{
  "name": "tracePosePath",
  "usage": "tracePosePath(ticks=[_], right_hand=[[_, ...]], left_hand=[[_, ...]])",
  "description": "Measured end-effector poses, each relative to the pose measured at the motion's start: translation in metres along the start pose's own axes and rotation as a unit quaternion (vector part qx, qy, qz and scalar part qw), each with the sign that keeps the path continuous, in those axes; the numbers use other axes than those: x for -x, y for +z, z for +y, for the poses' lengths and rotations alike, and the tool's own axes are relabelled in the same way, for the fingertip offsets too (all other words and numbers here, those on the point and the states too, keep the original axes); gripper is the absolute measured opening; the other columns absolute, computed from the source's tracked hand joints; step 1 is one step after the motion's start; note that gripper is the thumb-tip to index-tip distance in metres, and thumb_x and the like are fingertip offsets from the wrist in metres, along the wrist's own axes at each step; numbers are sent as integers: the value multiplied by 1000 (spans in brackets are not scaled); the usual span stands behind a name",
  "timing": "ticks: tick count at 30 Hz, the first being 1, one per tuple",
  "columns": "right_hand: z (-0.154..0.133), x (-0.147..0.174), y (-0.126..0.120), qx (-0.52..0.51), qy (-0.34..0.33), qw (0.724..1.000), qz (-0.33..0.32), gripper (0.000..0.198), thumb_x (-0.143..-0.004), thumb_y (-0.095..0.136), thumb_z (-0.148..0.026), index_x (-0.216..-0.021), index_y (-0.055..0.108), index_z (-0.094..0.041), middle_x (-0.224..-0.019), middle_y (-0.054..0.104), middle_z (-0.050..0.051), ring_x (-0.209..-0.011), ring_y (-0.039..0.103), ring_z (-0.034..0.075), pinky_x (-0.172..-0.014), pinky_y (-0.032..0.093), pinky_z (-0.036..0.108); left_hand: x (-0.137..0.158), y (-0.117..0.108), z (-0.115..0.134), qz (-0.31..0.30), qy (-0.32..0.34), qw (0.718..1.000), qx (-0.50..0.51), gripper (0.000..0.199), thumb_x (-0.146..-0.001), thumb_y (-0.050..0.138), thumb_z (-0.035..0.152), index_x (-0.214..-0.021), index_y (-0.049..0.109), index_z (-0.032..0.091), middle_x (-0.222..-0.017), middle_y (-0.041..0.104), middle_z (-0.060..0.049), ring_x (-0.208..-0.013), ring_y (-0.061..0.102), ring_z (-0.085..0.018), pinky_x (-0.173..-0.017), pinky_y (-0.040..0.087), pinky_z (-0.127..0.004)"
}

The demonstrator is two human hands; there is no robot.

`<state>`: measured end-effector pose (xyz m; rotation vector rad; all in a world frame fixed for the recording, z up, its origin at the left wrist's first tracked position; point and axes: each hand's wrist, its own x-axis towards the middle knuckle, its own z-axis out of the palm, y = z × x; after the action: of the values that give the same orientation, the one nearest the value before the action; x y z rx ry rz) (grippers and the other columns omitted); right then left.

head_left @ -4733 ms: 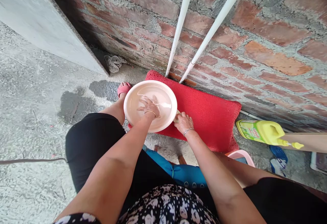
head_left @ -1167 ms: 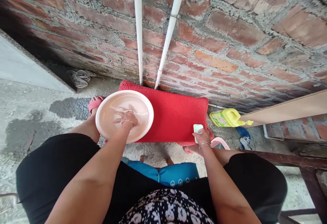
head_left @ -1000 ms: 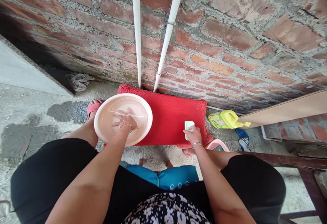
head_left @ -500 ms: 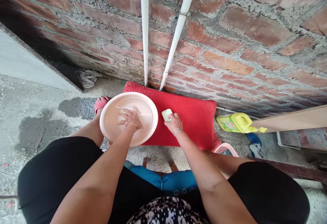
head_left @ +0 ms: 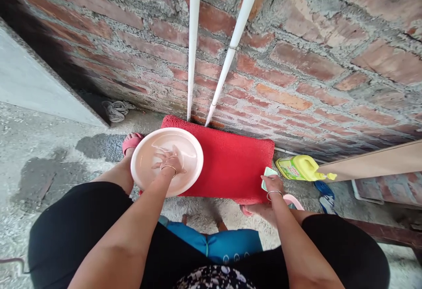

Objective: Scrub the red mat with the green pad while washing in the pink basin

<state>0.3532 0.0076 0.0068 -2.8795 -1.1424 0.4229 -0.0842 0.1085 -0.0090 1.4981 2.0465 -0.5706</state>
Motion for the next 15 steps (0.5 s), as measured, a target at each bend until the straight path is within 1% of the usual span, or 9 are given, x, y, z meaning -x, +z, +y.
tracePosePath(ticks=[1, 3, 5, 6, 8, 11, 13, 15], right_hand=[[-14, 2, 2, -20, 6, 1000, -9, 25, -78, 70, -46, -81, 64, -22, -82, 62, 9, -78, 65, 26, -71, 50, 36], [-54, 9, 10, -56, 0, 998, -31, 27, -77, 72, -46, -86, 65, -22, -90, 62, 8, -83, 65, 24, -77, 50, 35], [-104, 18, 20, -78, -47, 995, -49, 28, -76, 75, -45, -90, 66, -22, -98, 60, 6, -84, 64, 21, -80, 49, 32], [-131, 22, 26, -83, -79, 992, -57, 29, -75, 76, -44, -91, 66, -23, -101, 59, 5, -84, 63, 19, -80, 49, 31], [-184, 32, 36, -87, -166, 980, -74, 28, -75, 77, -43, -93, 66, -25, -104, 56, 2, -83, 60, 17, -80, 47, 29], [-253, 43, 46, -63, -301, 946, -102, 27, -76, 77, -40, -96, 66, -26, -106, 54, 1, -87, 57, 17, -81, 45, 28], [-285, 44, 48, -29, -374, 921, -110, 26, -79, 75, -37, -100, 67, -26, -110, 54, 3, -91, 55, 19, -84, 44, 30], [-300, 36, 47, 1, -421, 900, -112, 25, -80, 72, -32, -104, 68, -25, -114, 54, 5, -96, 54, 21, -88, 43, 32]], left_hand=[[-1, 1, 0, 1, 2, 1000, 3, 140, -57, 88, 56, -165, 4, 26, -168, -5, -30, -146, 1, -66, -94, 34, -86], [-2, 4, -1, 6, 1, 1000, 7, 139, -58, 86, 57, -165, 3, 26, -168, -5, -31, -146, 1, -65, -94, 33, -86], [-3, 5, -1, 9, -5, 1000, 9, 138, -60, 85, 56, -165, 1, 26, -167, -5, -31, -147, 0, -64, -95, 33, -85], [-4, 6, 0, 9, -11, 1000, 9, 138, -60, 85, 55, -165, 1, 26, -167, -5, -32, -147, 0, -64, -95, 33, -85], [-5, 6, 3, 8, -22, 1000, 7, 137, -61, 85, 53, -165, 1, 25, -167, -6, -32, -147, 0, -64, -96, 33, -84], [-6, 6, 7, 2, -42, 999, -2, 136, -61, 86, 51, -165, 2, 26, -168, -7, -31, -148, 1, -63, -97, 34, -83], [-7, 6, 7, 1, -46, 999, -5, 138, -60, 87, 51, -165, 0, 28, -168, -7, -30, -148, 2, -62, -97, 35, -82], [-8, 6, 7, 4, -47, 999, -11, 138, -60, 87, 51, -165, 0, 28, -167, -5, -31, -148, 3, -62, -96, 37, -81]])
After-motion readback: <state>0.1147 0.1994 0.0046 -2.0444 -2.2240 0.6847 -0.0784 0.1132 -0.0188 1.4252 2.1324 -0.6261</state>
